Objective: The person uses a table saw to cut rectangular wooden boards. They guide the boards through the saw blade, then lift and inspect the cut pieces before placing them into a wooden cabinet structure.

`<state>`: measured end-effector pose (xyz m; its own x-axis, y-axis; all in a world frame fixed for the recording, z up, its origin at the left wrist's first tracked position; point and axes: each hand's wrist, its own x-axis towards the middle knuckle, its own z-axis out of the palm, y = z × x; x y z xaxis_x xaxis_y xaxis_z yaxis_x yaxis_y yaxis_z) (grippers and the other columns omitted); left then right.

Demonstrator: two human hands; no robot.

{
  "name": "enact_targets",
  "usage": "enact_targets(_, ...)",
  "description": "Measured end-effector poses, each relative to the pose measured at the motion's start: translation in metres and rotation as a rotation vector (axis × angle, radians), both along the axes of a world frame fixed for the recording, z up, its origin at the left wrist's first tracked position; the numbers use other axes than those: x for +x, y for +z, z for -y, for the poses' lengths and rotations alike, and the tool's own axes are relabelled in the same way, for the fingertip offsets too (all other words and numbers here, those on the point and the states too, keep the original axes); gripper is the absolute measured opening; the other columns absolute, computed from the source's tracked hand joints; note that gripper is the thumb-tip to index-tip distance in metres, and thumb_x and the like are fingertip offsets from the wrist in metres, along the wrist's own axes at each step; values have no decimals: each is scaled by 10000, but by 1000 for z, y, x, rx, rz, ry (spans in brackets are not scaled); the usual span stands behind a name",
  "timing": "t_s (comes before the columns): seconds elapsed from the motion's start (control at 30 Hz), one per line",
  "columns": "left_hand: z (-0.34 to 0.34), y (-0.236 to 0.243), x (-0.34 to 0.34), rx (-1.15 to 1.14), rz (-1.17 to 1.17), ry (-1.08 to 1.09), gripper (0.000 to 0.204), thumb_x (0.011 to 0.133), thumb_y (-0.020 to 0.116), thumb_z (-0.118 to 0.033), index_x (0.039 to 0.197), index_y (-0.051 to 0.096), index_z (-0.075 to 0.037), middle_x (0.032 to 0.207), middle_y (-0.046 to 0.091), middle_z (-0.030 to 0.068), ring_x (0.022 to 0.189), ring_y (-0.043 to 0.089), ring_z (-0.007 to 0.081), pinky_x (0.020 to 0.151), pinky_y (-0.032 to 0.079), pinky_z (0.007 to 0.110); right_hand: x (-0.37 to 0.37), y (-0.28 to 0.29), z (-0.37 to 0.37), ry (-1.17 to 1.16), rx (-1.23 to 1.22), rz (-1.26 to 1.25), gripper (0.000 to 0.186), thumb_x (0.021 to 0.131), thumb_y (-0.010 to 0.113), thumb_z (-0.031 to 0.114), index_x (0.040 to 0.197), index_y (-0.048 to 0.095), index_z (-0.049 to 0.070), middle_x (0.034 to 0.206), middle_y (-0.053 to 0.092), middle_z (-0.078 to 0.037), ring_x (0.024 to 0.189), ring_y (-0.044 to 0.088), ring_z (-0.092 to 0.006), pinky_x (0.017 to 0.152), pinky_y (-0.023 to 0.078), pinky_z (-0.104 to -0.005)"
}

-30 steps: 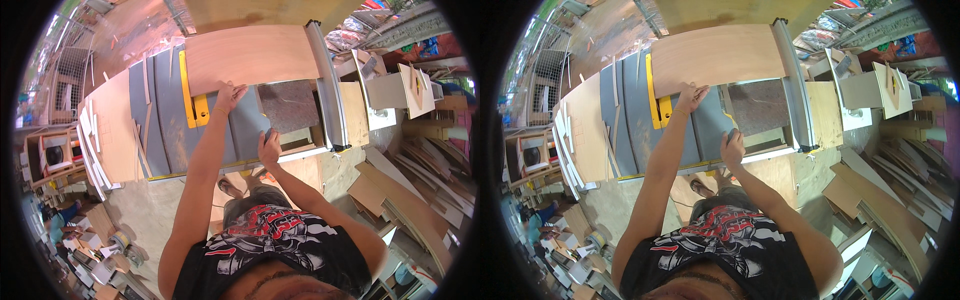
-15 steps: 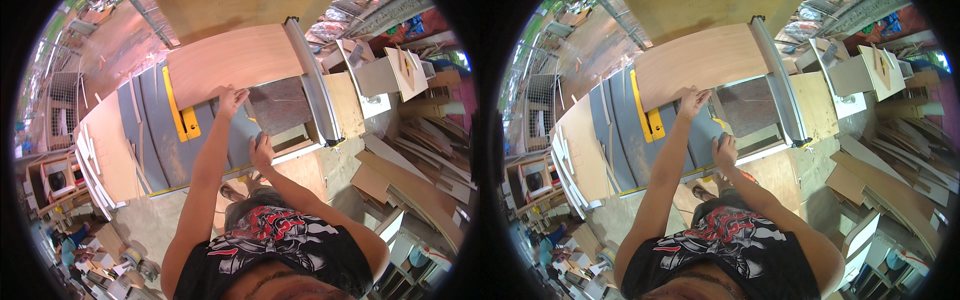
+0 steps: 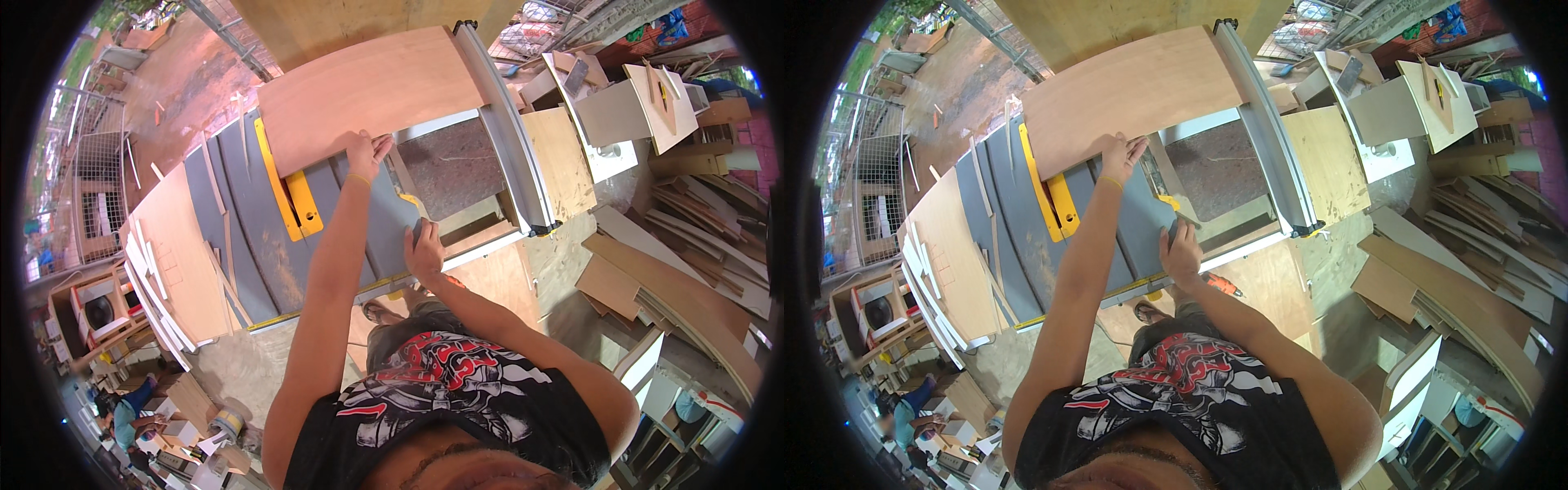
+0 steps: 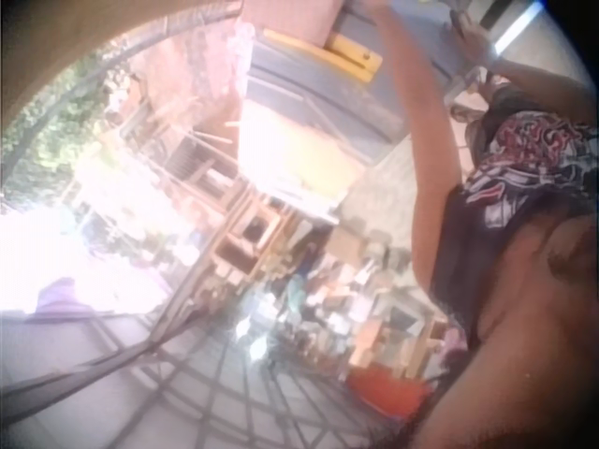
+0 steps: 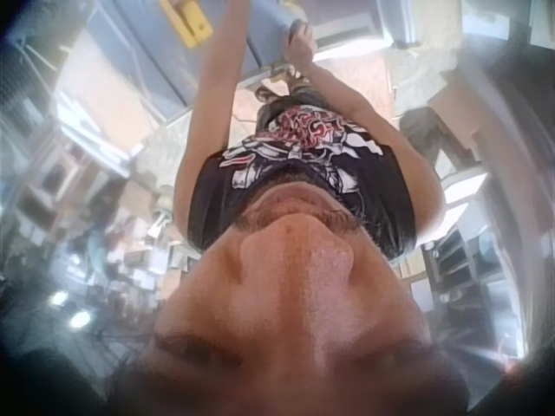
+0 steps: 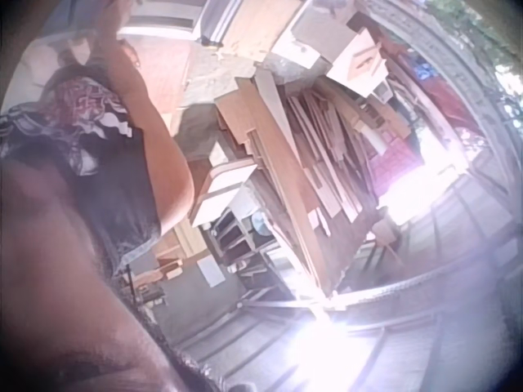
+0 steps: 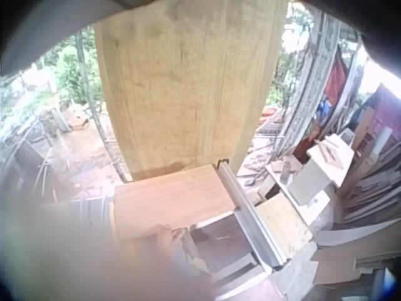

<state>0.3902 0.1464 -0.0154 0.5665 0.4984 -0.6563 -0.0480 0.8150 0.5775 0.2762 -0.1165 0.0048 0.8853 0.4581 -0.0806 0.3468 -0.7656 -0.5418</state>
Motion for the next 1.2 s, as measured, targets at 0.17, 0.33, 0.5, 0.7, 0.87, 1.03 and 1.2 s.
enact_targets(0.17, -11, 4, 10, 31, 8, 48, 318, 1091, 364, -250, 1194, 394, 49, 1149, 623, 252, 1001, 700, 339, 829, 649, 400, -1, 13, -4, -17, 25, -93, 512, 995, 522, 370, 1333, 455, -9, 1231, 535, -220, 1036, 622, -436, 838, 524, -524)
enact_targets(0.33, -19, 18, 24, 26, -23, 79, 306, 1091, 372, -244, 1192, 392, 45, 1131, 621, 266, 975, 703, 351, 822, 651, 410, 0, 2, -1, -13, 2, -81, 514, 1002, 515, 370, 1343, 447, -8, 1265, 527, -216, 1097, 598, -441, 881, 513, -515)
enact_targets(0.5, -31, 19, 32, 16, -40, 104, 291, 1085, 373, -224, 1178, 392, 51, 1097, 631, 276, 930, 712, 352, 795, 657, 411, 0, 0, -2, -3, 15, -74, 520, 1002, 515, 376, 1345, 449, -9, 1268, 527, -217, 1108, 595, -438, 883, 514, -511)
enact_targets(0.7, -38, 15, 37, 35, -34, 122, 263, 1067, 364, -185, 1162, 422, 53, 1055, 648, 268, 875, 718, 349, 774, 660, 412, 1, 8, -4, 3, 44, -90, 513, 1011, 507, 368, 1339, 448, -23, 1258, 526, -229, 1090, 598, -448, 873, 512, -518)
enact_targets(0.87, -41, 21, 45, 18, -48, 145, 296, 1068, 363, -185, 1184, 440, 76, 1056, 650, 259, 877, 718, 351, 802, 656, 429, 1, 10, -5, -8, 18, -95, 511, 1014, 504, 362, 1341, 448, -26, 1240, 527, -229, 1072, 602, -450, 865, 512, -519)
enact_targets(1.03, -43, 27, 51, 21, -45, 117, 327, 1092, 339, -221, 1256, 409, 53, 1145, 629, 245, 987, 703, 329, 839, 657, 395, 1, 5, -1, -5, 10, -76, 528, 1011, 506, 367, 1357, 439, -26, 1235, 523, -230, 1068, 603, -448, 859, 512, -523)
enact_targets(1.2, -56, 21, 59, 52, -13, 247, 350, 1075, 372, -210, 1195, 427, 114, 1068, 645, 296, 897, 714, 385, 829, 652, 456, -4, 4, -1, 11, 46, -46, 542, 1002, 519, 371, 1361, 441, -28, 1256, 517, -232, 1079, 602, -448, 863, 512, -526)
